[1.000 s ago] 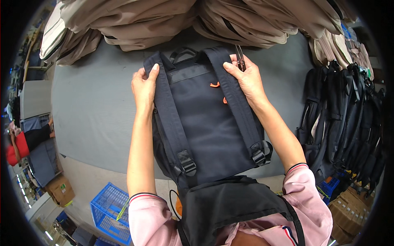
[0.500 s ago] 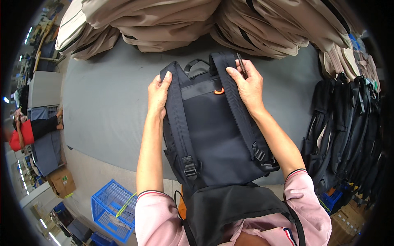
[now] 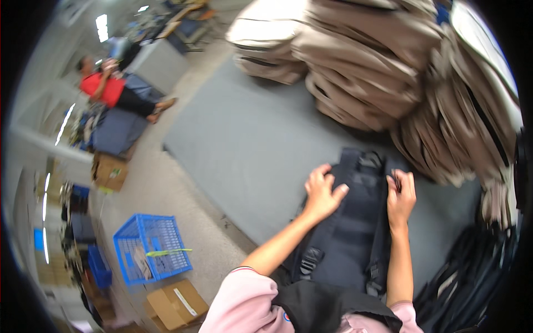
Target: Inspecting and trimming loose threads from a finished black backpack using small snips.
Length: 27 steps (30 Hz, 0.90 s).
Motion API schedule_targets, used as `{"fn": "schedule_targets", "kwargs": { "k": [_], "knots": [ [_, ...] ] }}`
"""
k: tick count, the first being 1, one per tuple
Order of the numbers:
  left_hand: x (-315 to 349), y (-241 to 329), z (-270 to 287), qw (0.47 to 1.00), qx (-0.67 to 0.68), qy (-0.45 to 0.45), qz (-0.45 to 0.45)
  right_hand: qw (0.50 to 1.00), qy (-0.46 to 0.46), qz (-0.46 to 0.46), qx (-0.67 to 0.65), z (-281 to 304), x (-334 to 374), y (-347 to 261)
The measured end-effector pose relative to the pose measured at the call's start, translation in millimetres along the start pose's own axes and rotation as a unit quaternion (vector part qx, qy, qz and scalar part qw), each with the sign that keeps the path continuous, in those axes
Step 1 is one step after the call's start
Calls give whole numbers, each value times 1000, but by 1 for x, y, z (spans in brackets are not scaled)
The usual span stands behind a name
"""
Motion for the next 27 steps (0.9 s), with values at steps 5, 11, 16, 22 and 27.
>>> {"fn": "schedule_targets", "kwargs": {
  "k": [5,11,16,22,27],
  "knots": [
    [33,20,17,895,347,-162,229,971,-212,-75,-79,-34,35,-33],
    [63,62,45,777,520,-220,277,924,-203,-218,-241,-37,46,-59],
    [146,67,48,795,484,-272,246,906,-148,-237,-316,-44,29,-32],
    [171,82,91,852,405,-205,260,878,-183,-295,-330,-47,45,-37],
    [120,140,141,946,313,-30,-83,876,-237,-245,-342,-45,48,-47]
  ]
}}
Point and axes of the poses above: each hand's wrist, its own x-axis away from the middle knuckle, its own z-axis out of the back of the hand, y = z × x, the point moved 6 cm from there along -x, towards the middle knuckle, and after that the axes turned 8 degrees about y, right-handed, at the moved point
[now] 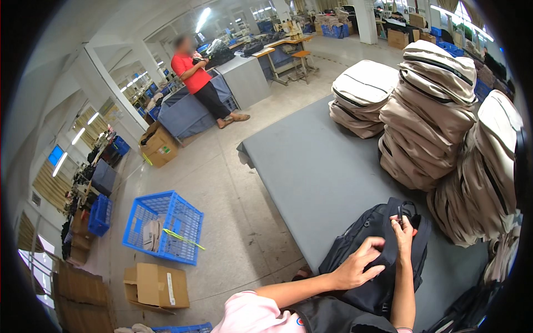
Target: Inspecting and trimming loose threads from a finished black backpack using small snips.
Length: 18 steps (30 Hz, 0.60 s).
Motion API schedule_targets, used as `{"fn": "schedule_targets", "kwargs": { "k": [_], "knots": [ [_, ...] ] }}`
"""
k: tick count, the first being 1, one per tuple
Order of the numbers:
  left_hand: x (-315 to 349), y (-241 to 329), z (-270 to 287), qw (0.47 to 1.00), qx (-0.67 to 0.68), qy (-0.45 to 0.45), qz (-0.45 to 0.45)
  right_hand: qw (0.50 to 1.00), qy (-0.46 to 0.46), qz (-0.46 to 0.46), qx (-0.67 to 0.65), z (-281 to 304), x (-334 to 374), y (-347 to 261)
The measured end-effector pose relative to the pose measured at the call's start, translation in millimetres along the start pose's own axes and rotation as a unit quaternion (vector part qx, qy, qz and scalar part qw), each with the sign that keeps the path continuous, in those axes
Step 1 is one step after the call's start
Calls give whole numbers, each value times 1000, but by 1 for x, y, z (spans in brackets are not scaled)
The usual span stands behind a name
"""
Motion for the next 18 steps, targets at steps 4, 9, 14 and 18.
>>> {"fn": "schedule_targets", "kwargs": {
  "k": [4,9,14,18],
  "knots": [
    [-26,33,-10,991,16,17,-129,992,-107,-46,-46,9,20,13],
    [-32,13,-25,993,28,-22,-114,988,154,17,1,49,57,-48],
    [-39,-17,-32,989,97,-82,81,966,101,198,135,27,94,-100],
    [-40,-30,-34,991,71,-113,22,927,123,285,211,27,91,-104]
  ]
}}
Point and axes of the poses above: each hand's wrist, its own x-axis away from the middle knuckle, its own z-axis out of the back of the hand, y = z × x, the point moved 6 cm from there along -x, towards the middle knuckle, and after that the axes turned 8 degrees about y, right-handed, at the moved point
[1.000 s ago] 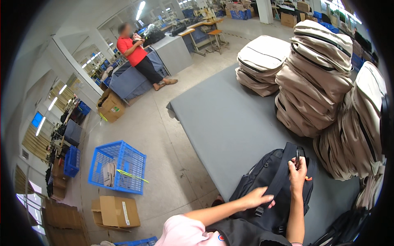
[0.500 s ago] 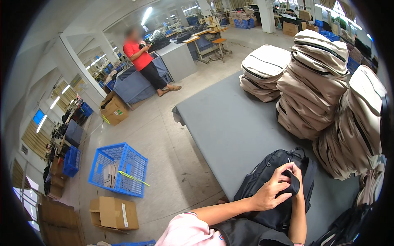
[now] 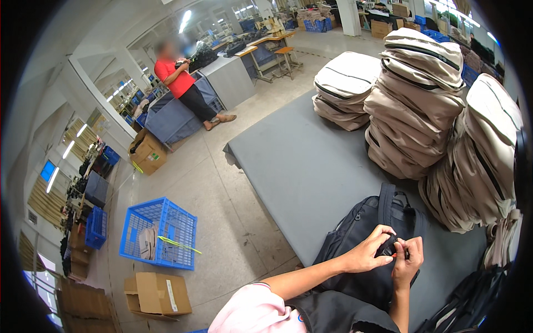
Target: Inspecting and trimming loose threads from a finished black backpack using small snips.
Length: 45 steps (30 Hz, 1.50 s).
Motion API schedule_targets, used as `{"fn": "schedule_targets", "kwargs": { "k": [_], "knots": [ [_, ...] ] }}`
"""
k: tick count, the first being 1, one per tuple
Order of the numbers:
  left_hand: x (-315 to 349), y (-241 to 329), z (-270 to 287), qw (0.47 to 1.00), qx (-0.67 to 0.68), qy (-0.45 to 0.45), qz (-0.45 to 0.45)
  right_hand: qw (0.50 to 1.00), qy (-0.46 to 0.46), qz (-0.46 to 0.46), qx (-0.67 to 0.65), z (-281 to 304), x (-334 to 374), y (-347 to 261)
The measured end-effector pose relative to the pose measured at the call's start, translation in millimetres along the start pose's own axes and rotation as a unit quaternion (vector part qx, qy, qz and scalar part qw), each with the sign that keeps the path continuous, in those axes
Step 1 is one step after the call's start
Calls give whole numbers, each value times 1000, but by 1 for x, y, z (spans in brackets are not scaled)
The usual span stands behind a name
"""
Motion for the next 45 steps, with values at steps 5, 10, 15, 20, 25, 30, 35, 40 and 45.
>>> {"fn": "schedule_targets", "kwargs": {
  "k": [5,10,15,20,25,30,35,40,45],
  "knots": [
    [3,-13,4,991,35,-7,131,995,-11,54,82,-14,-2,7],
    [9,-19,-1,984,130,12,122,996,44,-73,-42,1,9,14],
    [8,-28,-16,985,128,-30,112,999,23,-49,-3,8,9,6],
    [5,-27,3,987,96,40,124,979,22,-193,-54,-6,-4,27],
    [-4,-29,-4,944,262,43,195,989,3,-136,-61,17,12,35],
    [-3,-35,-8,945,251,30,208,988,-31,-132,73,30,22,32],
    [1,-38,-14,942,250,23,222,989,-37,-44,139,37,28,20],
    [2,-37,-16,934,261,24,243,974,-23,31,224,36,24,11],
    [1,-36,-14,945,234,30,227,961,-3,88,263,37,20,5]
  ]
}}
Point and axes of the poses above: each hand's wrist, its own x-axis away from the middle knuckle, its own z-axis out of the back of the hand, y = z × x, the point moved 6 cm from there along -x, towards the middle knuckle, and after that the axes turned 8 degrees about y, right-handed, at the moved point
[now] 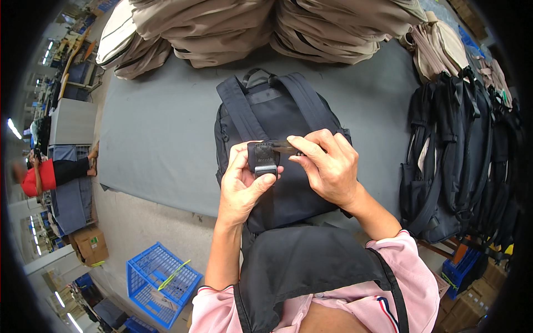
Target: Inspecting and trimming loose threads from a finished black backpack using small snips.
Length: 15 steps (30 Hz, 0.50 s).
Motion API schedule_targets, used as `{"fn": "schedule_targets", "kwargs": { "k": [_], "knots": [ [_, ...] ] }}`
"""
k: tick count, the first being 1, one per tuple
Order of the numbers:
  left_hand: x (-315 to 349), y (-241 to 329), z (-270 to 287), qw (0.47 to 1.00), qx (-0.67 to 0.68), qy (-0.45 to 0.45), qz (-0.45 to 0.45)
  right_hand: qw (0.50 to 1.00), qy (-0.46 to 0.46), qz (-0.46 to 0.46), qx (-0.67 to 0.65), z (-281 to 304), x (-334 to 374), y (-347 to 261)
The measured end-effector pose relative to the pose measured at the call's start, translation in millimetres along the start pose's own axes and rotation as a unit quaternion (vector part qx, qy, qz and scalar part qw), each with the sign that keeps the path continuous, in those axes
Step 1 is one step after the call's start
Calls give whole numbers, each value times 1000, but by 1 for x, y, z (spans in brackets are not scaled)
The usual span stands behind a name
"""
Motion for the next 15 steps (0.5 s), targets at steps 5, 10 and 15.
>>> {"fn": "schedule_targets", "kwargs": {
  "k": [5,10,15],
  "knots": [
    [0,1,2,999,-28,7,-22,999,-22,37,11,3,-9,-6],
    [2,5,2,999,-48,2,2,997,-44,62,11,9,-11,-8],
    [3,5,2,998,-58,-3,6,996,-49,74,8,9,-10,-7]
  ]
}}
Point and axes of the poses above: each hand's wrist, its own x-axis away from the middle knuckle, its own z-axis out of the back of the hand, y = z × x, the point moved 6 cm from there along -x, towards the middle knuckle, and after that the axes turned 8 degrees about y, right-handed, at the moved point
